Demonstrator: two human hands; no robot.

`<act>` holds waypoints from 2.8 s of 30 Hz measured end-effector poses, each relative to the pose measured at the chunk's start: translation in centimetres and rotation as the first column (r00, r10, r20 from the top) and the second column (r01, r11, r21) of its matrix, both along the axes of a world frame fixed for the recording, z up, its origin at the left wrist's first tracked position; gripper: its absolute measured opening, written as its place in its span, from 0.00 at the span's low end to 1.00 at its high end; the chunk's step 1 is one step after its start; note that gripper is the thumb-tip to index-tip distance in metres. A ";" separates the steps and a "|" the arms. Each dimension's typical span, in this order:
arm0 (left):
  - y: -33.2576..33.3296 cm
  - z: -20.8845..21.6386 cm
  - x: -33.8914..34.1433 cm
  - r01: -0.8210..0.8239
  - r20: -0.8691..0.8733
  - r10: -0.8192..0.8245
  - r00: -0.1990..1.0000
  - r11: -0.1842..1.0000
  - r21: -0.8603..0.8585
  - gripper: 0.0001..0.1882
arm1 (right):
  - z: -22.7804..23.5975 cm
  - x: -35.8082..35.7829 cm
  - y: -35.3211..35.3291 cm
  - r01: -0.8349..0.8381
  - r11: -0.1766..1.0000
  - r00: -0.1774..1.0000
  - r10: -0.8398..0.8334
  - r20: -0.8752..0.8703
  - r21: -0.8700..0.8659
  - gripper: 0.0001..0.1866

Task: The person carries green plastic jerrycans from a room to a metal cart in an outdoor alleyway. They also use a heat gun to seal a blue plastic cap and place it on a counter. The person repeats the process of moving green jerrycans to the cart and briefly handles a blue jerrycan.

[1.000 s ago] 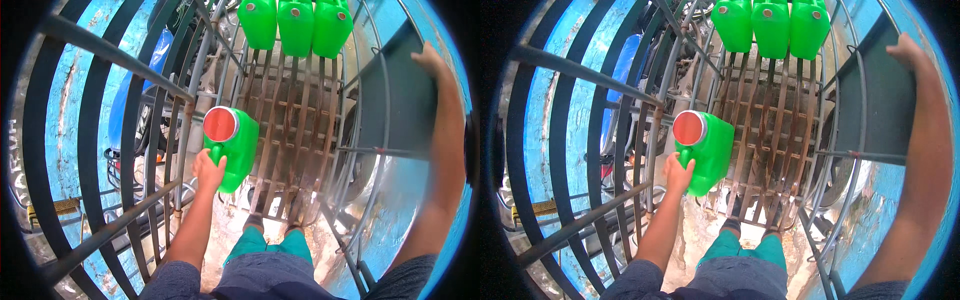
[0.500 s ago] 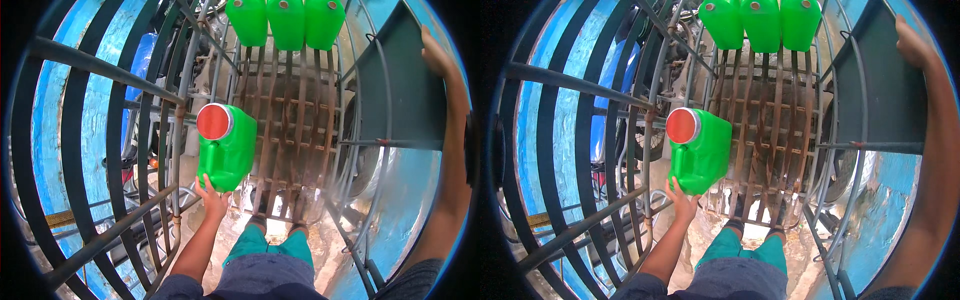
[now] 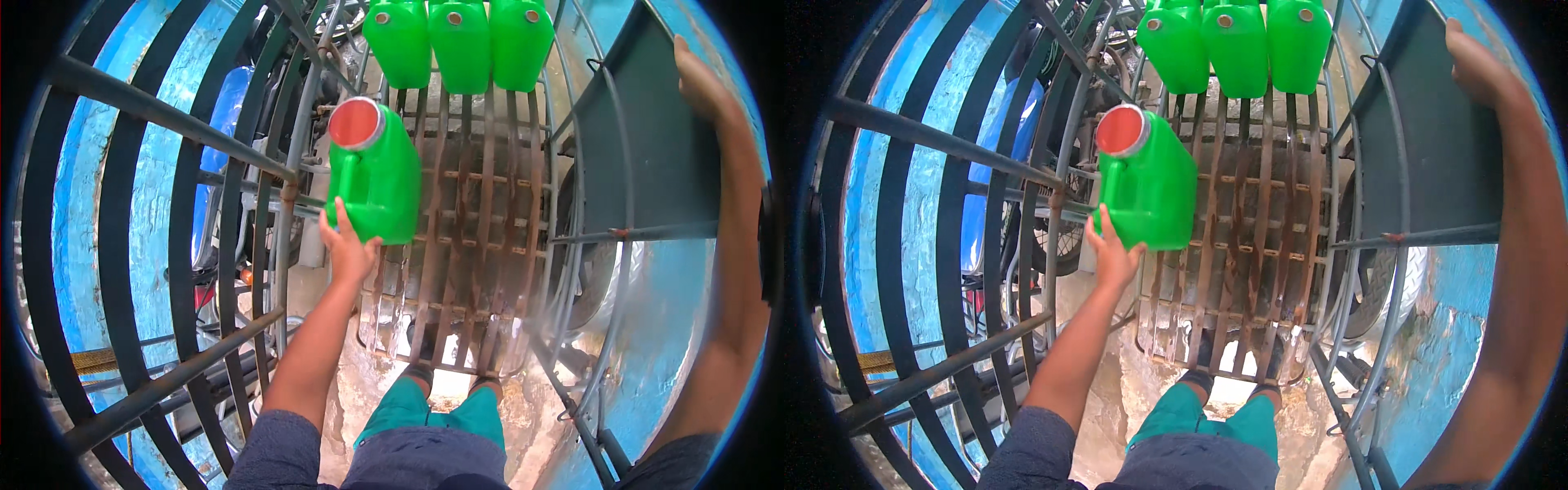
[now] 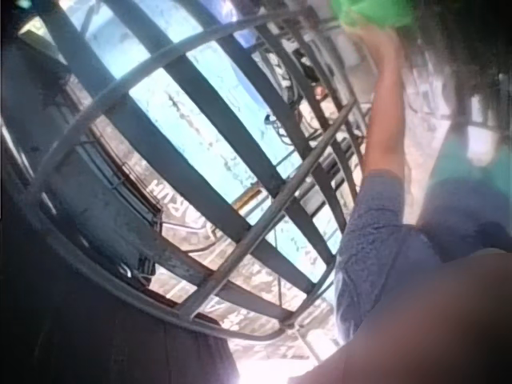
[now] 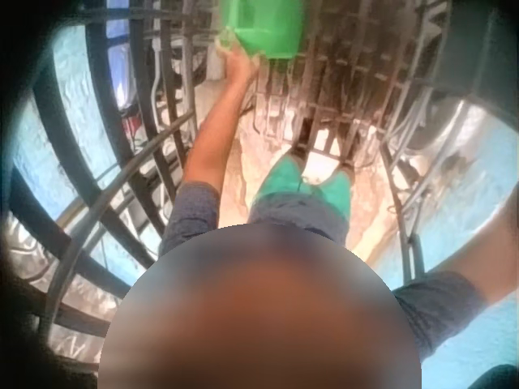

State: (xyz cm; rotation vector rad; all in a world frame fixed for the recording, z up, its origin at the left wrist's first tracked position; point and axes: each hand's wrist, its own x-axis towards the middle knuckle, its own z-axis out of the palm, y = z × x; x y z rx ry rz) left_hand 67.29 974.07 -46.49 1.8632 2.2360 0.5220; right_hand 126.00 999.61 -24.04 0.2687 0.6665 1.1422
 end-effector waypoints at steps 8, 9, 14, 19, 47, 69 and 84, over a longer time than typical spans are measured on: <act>15.8 1.3 5.2 -0.133 -0.210 0.184 0.960 0.963 0.234 0.50 | 1.3 -3.5 -0.1 0.028 0.998 0.962 -0.041 -0.270 -0.051 0.29; 15.8 0.9 6.7 -0.013 -0.199 0.074 0.977 0.956 0.294 0.48 | 1.2 -3.6 -0.1 0.090 0.995 0.828 -0.046 -0.559 0.052 0.28; 6.0 -3.0 10.7 0.310 -0.136 -0.310 0.941 0.950 -0.021 0.42 | 2.1 -5.1 -1.4 0.673 0.738 -0.623 0.530 -0.576 -0.050 0.27; -7.0 -7.4 6.3 0.186 0.084 -0.175 0.981 0.726 -0.662 0.44 | 2.9 -6.7 -2.5 0.696 0.709 -0.668 0.583 -0.461 -0.112 0.25; -55.0 11.1 -4.5 -0.153 0.171 0.486 0.857 0.557 -0.816 0.35 | -6.1 -19.3 -15.9 0.226 0.959 -0.387 0.251 -0.887 0.173 0.17; -122.1 13.9 6.3 -0.623 0.231 0.880 -0.416 -0.091 -0.777 0.37 | -23.3 -71.0 -86.6 -0.566 0.091 0.289 -0.909 -0.301 -0.819 0.23; -142.2 12.3 -34.0 -0.713 0.265 0.865 -0.426 -0.141 -0.687 0.36 | -31.6 -112.5 -110.9 -0.213 -0.241 0.949 -0.282 -0.142 -0.947 0.26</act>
